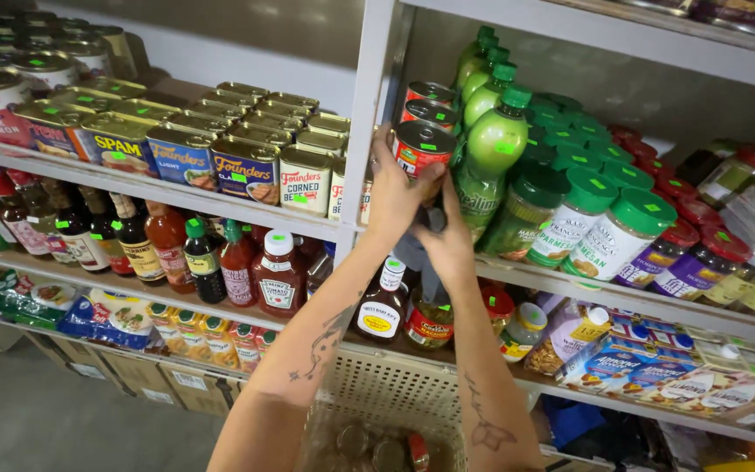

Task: Removing canned goods from a shelf, wiping them with a cloth, and placing them into a basket.

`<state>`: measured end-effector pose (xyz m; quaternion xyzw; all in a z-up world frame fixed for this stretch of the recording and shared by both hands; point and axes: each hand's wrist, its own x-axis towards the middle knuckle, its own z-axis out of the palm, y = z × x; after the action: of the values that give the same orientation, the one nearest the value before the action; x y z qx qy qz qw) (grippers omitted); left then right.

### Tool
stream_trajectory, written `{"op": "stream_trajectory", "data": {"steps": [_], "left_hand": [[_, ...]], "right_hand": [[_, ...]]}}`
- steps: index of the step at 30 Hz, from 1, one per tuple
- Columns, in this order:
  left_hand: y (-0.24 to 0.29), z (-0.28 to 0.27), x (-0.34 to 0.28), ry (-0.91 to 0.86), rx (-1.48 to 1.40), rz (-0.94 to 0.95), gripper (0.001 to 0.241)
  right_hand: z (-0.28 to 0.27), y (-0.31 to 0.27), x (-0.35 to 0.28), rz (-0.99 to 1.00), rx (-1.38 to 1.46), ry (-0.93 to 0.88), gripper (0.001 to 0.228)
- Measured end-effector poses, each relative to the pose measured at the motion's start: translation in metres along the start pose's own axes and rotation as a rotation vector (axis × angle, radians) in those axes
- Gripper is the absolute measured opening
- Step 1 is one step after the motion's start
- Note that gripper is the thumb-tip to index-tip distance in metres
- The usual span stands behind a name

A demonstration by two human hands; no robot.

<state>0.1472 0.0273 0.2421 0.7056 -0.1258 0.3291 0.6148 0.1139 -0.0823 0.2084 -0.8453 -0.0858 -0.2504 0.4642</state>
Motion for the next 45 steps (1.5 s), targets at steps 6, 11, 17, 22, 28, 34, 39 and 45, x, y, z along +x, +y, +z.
{"op": "stream_trajectory", "data": {"steps": [6,11,17,22,28,34,39,45], "left_hand": [[0.006,0.001,-0.002,-0.039,0.013,-0.03,0.078],[0.007,-0.002,0.001,-0.004,0.007,-0.063,0.094],[0.035,-0.01,-0.009,-0.049,-0.026,-0.11,0.102],[0.013,-0.003,-0.003,-0.029,-0.064,-0.104,0.086],[0.01,-0.003,0.004,-0.023,-0.093,-0.091,0.093],[0.006,-0.009,0.006,-0.067,-0.123,-0.064,0.088],[-0.002,-0.007,0.009,-0.072,-0.094,-0.063,0.091],[0.002,-0.007,0.012,-0.051,-0.059,-0.03,0.109]], "right_hand": [[-0.003,-0.003,0.001,0.047,0.068,0.03,0.085],[-0.002,-0.013,-0.003,0.025,0.186,0.005,0.088],[0.012,0.013,0.003,-0.021,0.348,-0.031,0.098],[0.012,0.026,0.003,-0.084,0.396,0.034,0.083],[0.009,0.014,-0.003,-0.086,0.426,-0.011,0.087],[0.01,0.02,0.0,-0.054,0.423,-0.014,0.089],[0.008,0.025,0.001,-0.047,0.364,-0.024,0.084],[-0.001,0.006,-0.005,0.012,0.319,-0.046,0.085]]}}
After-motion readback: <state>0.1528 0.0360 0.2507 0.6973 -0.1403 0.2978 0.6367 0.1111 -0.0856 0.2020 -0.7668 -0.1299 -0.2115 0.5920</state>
